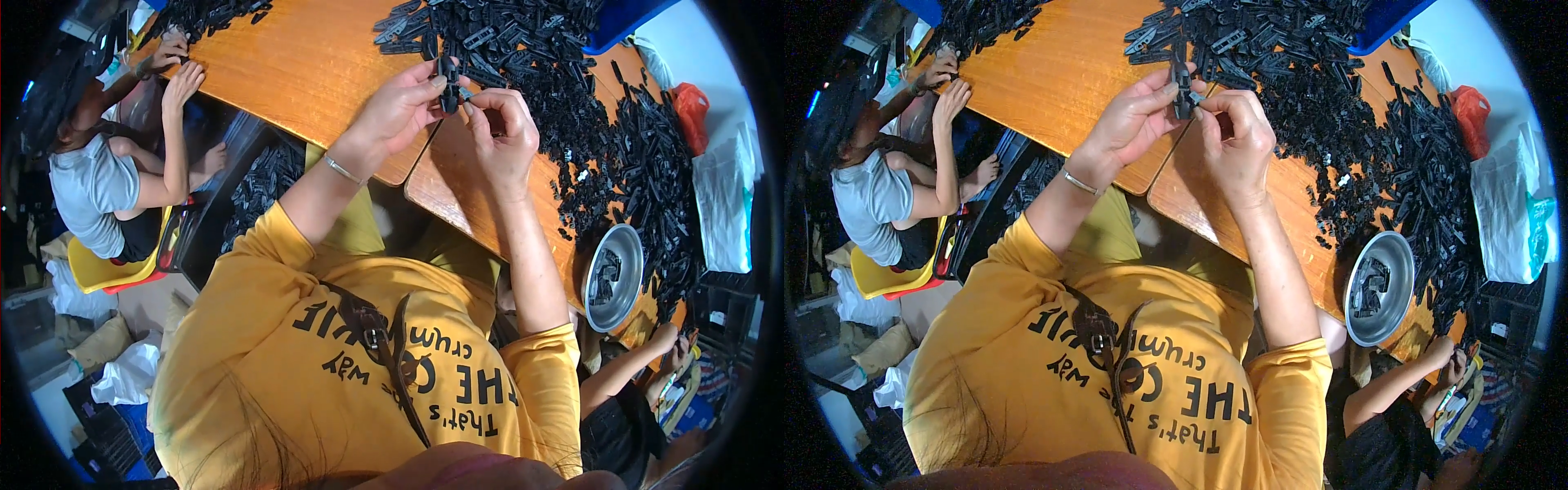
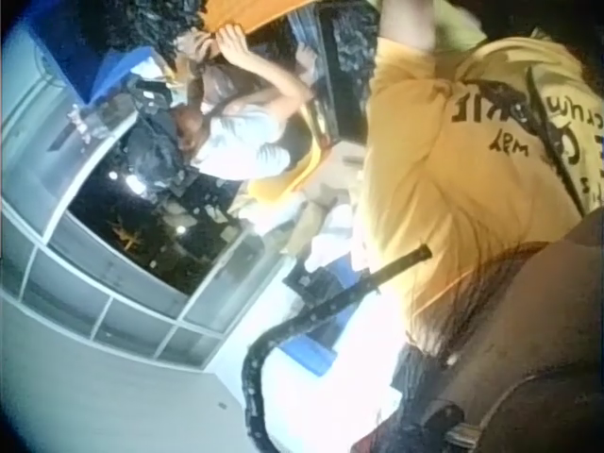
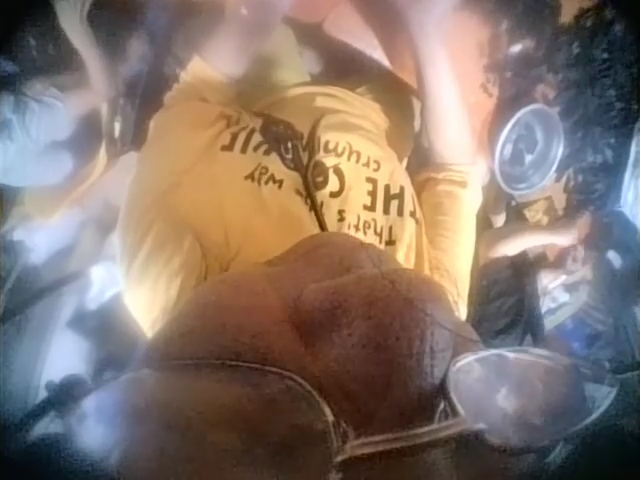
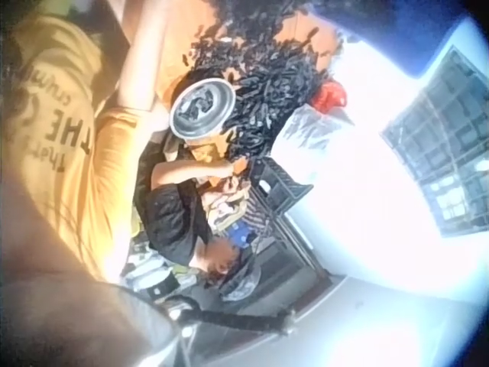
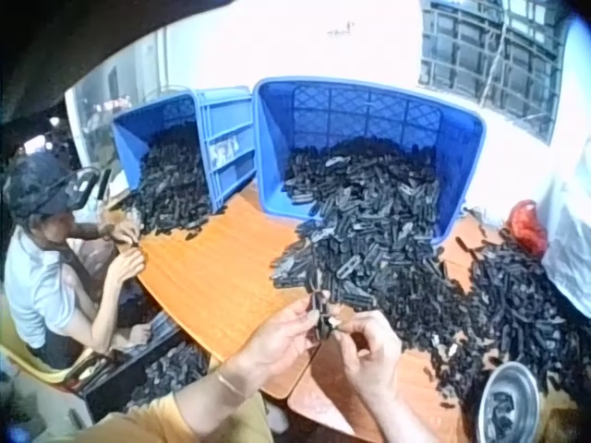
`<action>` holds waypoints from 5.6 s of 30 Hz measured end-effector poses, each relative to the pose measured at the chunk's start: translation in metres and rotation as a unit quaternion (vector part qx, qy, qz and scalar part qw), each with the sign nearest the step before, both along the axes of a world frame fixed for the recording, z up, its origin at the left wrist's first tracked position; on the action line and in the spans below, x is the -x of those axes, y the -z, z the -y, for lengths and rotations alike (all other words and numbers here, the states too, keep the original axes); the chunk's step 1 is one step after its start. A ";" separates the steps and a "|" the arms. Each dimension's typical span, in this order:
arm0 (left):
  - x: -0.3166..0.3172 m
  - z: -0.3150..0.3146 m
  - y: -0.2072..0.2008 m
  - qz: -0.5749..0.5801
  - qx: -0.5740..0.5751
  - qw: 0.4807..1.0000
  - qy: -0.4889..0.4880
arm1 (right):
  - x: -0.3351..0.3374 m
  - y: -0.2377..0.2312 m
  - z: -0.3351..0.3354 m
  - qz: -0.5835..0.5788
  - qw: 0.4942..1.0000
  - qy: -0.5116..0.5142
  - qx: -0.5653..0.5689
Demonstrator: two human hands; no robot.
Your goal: The person assembles and sorts small black plastic components by hand on a workshop table, placing them into a sorting bowl.
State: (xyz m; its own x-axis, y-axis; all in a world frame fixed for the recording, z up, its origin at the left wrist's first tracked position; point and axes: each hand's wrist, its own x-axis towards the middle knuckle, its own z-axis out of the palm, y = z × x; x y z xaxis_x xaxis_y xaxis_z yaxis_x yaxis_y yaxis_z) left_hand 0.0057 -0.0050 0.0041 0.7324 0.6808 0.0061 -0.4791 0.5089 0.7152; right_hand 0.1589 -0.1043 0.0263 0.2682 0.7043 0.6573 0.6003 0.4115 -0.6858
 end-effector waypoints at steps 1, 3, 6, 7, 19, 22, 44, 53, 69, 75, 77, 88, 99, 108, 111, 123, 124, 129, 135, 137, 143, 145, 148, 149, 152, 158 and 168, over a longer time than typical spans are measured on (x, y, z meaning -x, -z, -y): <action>0.001 -0.001 0.003 0.000 0.003 1.000 -0.001 | 0.000 0.002 0.000 0.000 1.000 -0.001 0.003; 0.000 -0.001 0.007 -0.007 -0.007 1.000 0.012 | -0.003 0.008 0.002 0.002 1.000 -0.006 0.000; 0.002 -0.004 0.011 -0.022 -0.023 0.999 0.023 | -0.006 0.008 0.003 0.003 1.000 -0.016 0.006; 0.003 -0.006 0.013 -0.022 -0.020 0.999 0.022 | -0.007 0.005 0.003 0.022 1.000 -0.016 0.007; 0.009 0.003 -0.010 -0.185 -0.073 0.980 0.015 | -0.017 -0.019 0.002 0.165 0.981 -0.095 0.028; 0.013 -0.001 -0.008 -0.231 -0.118 0.964 0.050 | -0.022 -0.020 0.003 0.212 0.971 -0.101 0.038; 0.163 0.027 -0.031 -0.481 -0.482 0.729 0.072 | 0.041 0.045 0.029 -0.088 0.922 -0.185 0.328; 0.089 -0.024 -0.043 -0.470 -0.668 0.571 -0.083 | -0.079 0.023 -0.011 0.362 0.885 0.090 0.278; -0.032 -0.115 0.008 -0.370 -0.828 0.383 -0.176 | -0.083 -0.001 -0.038 0.323 0.834 0.021 0.447; -0.031 -0.099 0.021 -0.382 -0.783 0.475 -0.124 | -0.069 -0.002 -0.036 0.275 0.825 0.035 0.492; -0.028 -0.087 0.023 -0.375 -0.762 0.511 -0.132 | -0.076 0.009 -0.034 0.227 0.846 0.016 0.482; -0.006 -0.072 0.010 -0.422 -0.718 0.532 -0.154 | -0.070 0.011 -0.023 0.344 0.866 0.038 0.362; -0.012 -0.025 -0.011 -0.242 -0.365 0.898 -0.038 | -0.023 -0.019 -0.005 0.117 0.991 0.016 0.065; -0.009 -0.010 -0.017 -0.173 -0.305 0.936 -0.015 | -0.022 -0.015 0.002 0.111 0.994 -0.021 -0.009; -0.005 -0.008 -0.016 -0.171 -0.282 0.944 -0.004 | -0.022 -0.014 0.006 0.123 0.992 -0.030 -0.002; -0.002 0.011 0.027 0.047 -0.014 0.989 0.142 | -0.017 0.013 0.003 -0.048 0.999 -0.021 -0.014; -0.002 0.013 0.033 0.046 -0.012 0.989 0.143 | -0.016 0.017 0.004 -0.050 0.998 -0.020 -0.013; 0.008 0.014 0.038 0.052 0.026 0.991 0.119 | -0.015 0.025 0.010 -0.098 0.995 -0.005 0.027; 0.013 0.010 0.039 -0.006 0.012 0.998 0.067 | 0.000 0.032 0.015 -0.130 0.990 -0.006 0.045; 0.012 0.012 0.036 -0.015 -0.009 0.998 0.068 | 0.004 0.032 0.013 -0.129 0.991 -0.012 0.035; 0.009 0.020 0.032 -0.053 -0.068 0.996 0.022 | 0.004 0.027 0.014 -0.005 1.000 0.003 0.024; 0.010 0.022 0.031 -0.062 -0.076 0.995 0.001 | 0.003 0.026 0.017 0.050 0.998 0.007 0.028; 0.014 0.023 0.033 -0.068 -0.111 0.991 0.015 | 0.004 0.026 0.020 0.067 0.997 0.003 0.039; 0.014 0.026 0.029 -0.070 -0.108 0.992 0.004 | 0.005 0.026 0.020 0.066 0.997 0.009 0.043; 0.015 0.035 0.016 -0.095 -0.167 0.981 -0.028 | 0.012 0.025 0.021 -0.018 0.991 0.015 0.132; 0.044 0.048 0.004 -0.174 -0.281 0.937 -0.116 | 0.044 0.035 0.018 -0.129 0.962 -0.019 0.239; 0.217 0.020 -0.033 -0.595 -0.464 0.656 0.024 | -0.014 0.034 0.040 0.109 0.978 0.014 0.176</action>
State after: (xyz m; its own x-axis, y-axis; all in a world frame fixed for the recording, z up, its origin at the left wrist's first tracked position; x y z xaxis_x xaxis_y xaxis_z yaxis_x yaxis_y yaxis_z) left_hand -0.2117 -0.0246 0.0374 0.6149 0.7644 -0.1939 0.6995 -0.4152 0.5816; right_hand 0.1729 -0.1439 -0.0080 0.1708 0.8916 0.4194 0.7556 0.1546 -0.6365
